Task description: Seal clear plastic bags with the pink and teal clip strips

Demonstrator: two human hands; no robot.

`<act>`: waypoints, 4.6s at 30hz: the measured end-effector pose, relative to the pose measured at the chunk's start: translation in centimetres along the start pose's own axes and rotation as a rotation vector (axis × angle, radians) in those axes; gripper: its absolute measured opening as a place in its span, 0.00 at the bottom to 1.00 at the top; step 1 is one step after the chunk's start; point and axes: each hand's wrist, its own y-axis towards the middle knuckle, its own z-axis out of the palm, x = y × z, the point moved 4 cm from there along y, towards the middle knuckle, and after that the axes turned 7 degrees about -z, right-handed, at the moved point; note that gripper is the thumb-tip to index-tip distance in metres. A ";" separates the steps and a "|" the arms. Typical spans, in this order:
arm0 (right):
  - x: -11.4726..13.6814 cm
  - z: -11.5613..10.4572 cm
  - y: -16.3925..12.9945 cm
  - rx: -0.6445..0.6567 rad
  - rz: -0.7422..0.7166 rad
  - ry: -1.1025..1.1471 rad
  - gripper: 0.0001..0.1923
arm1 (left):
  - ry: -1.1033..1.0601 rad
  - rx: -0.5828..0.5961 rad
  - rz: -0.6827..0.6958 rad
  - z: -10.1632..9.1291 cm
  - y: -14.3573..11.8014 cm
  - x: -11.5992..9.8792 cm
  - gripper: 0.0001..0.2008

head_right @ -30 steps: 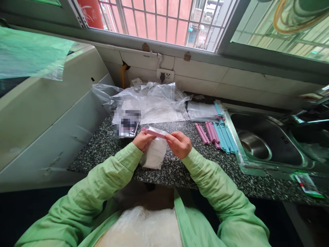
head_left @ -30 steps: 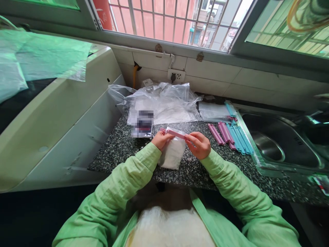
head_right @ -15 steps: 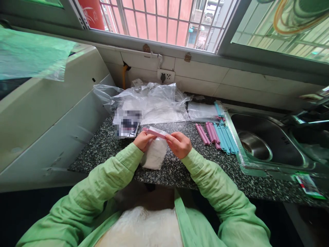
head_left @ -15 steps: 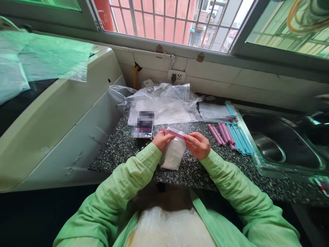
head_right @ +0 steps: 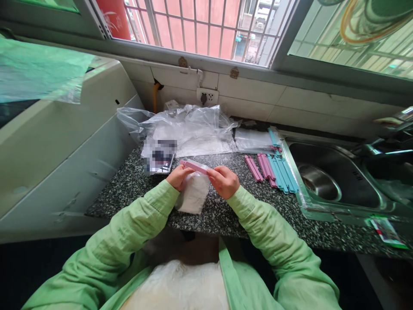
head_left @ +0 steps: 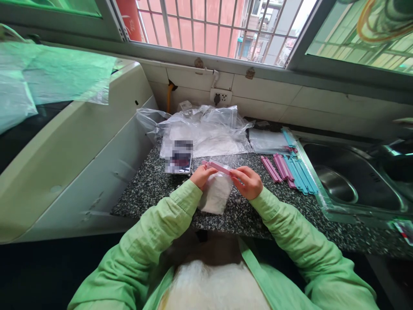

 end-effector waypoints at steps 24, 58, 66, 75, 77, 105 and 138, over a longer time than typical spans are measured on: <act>-0.1 0.4 -0.1 0.061 0.001 -0.010 0.12 | 0.010 0.084 -0.031 0.6 -0.7 -0.6 0.08; -0.1 0.8 -0.3 0.050 -0.025 -0.057 0.11 | 0.016 -0.093 0.086 -0.5 -0.4 -1.0 0.17; -0.2 -0.1 0.0 0.003 0.121 0.086 0.13 | 0.086 -0.033 0.107 -0.3 -0.8 -1.4 0.17; -1.0 2.8 -1.2 0.341 0.780 0.847 0.19 | 0.282 0.127 0.101 1.1 -1.8 -2.1 0.19; -0.9 2.8 -1.3 0.330 0.779 0.846 0.18 | 0.326 0.136 0.120 1.0 -1.8 -2.1 0.19; -1.3 3.3 -1.9 0.324 0.751 0.744 0.12 | 0.425 0.045 0.255 0.8 -1.6 -2.1 0.17; -1.3 2.5 -1.2 0.264 0.614 0.546 0.10 | 0.438 -0.026 0.242 0.5 -1.3 -1.9 0.18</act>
